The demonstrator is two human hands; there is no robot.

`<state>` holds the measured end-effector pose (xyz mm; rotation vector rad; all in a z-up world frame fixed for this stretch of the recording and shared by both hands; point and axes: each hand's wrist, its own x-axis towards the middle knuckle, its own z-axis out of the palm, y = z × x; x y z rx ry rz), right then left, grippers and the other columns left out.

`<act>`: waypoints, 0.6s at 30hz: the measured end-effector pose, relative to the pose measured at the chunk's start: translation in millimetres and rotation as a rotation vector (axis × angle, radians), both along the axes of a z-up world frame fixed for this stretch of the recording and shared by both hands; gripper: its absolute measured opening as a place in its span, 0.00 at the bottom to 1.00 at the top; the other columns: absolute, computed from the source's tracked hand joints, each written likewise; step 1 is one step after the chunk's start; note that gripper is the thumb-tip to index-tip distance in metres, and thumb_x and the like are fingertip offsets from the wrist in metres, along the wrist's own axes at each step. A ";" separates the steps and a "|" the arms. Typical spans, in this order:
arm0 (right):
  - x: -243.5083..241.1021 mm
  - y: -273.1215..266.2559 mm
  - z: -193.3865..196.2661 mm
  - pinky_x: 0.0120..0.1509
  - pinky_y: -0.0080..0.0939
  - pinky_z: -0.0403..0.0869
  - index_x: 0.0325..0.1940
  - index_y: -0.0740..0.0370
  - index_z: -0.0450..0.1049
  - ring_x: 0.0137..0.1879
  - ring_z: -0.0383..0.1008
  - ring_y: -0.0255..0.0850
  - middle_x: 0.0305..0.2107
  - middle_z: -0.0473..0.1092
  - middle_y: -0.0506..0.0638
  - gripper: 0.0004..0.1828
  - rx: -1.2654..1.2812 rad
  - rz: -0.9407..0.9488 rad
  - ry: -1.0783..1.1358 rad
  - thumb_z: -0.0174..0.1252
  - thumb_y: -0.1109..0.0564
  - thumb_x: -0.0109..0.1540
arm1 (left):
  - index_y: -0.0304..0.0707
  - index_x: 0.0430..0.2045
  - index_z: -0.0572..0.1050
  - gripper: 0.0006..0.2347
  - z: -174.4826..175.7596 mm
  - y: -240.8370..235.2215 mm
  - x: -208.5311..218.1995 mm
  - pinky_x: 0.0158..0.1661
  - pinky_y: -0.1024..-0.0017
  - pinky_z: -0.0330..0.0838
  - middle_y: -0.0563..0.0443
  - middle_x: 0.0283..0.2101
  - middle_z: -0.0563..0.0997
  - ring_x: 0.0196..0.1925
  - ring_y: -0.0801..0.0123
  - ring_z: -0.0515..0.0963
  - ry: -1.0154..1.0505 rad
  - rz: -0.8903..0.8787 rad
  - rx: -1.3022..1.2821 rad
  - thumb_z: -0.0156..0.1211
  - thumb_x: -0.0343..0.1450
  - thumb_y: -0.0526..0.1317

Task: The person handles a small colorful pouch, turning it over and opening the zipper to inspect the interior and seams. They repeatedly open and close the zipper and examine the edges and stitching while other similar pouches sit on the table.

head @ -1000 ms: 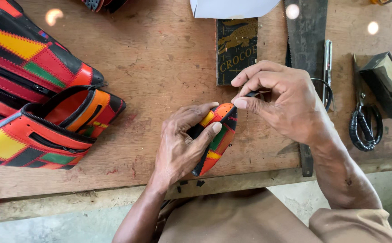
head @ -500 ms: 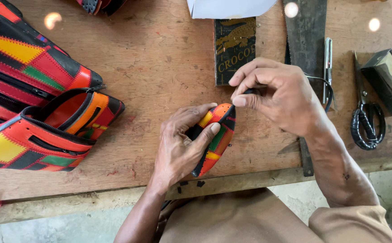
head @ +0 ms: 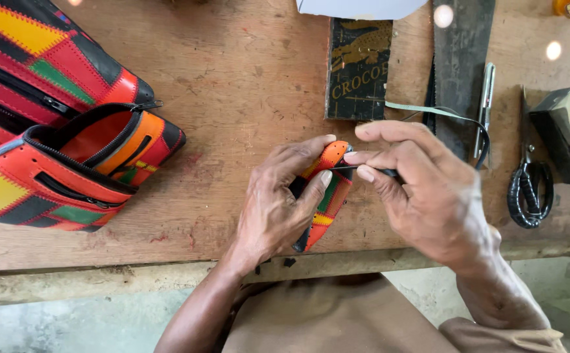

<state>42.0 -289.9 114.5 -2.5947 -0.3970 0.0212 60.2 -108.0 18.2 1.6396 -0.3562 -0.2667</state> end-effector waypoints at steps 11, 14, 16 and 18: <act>13.9 -18.7 -8.1 0.49 0.34 0.78 0.40 0.68 0.71 0.47 0.80 0.41 0.49 0.72 0.58 0.07 0.160 -0.014 0.136 0.62 0.61 0.66 | 0.34 0.56 0.76 0.18 0.1 1.1 1.8 0.59 0.63 0.73 0.41 0.56 0.82 0.57 0.55 0.82 0.016 -0.047 0.016 0.62 0.70 0.33; 22.3 -19.8 -7.6 0.44 0.36 0.77 0.40 0.67 0.72 0.43 0.78 0.41 0.45 0.73 0.55 0.09 0.144 -0.027 0.107 0.65 0.60 0.64 | 0.34 0.56 0.76 0.18 1.7 1.5 2.5 0.58 0.63 0.73 0.41 0.55 0.82 0.56 0.56 0.82 0.043 -0.054 0.026 0.63 0.70 0.33; 27.2 -19.8 -7.2 0.44 0.37 0.75 0.40 0.67 0.72 0.42 0.77 0.40 0.44 0.74 0.54 0.09 0.136 -0.005 0.090 0.65 0.60 0.64 | 0.33 0.56 0.76 0.18 2.5 1.1 1.9 0.59 0.63 0.73 0.41 0.54 0.83 0.56 0.56 0.82 0.045 -0.053 0.023 0.63 0.70 0.33; 31.0 -20.6 -7.0 0.43 0.37 0.74 0.40 0.68 0.72 0.42 0.77 0.40 0.43 0.74 0.54 0.10 0.160 -0.004 0.103 0.66 0.61 0.64 | 0.32 0.56 0.75 0.18 2.7 0.2 2.6 0.60 0.63 0.72 0.41 0.56 0.82 0.57 0.56 0.82 0.019 -0.055 0.002 0.63 0.70 0.33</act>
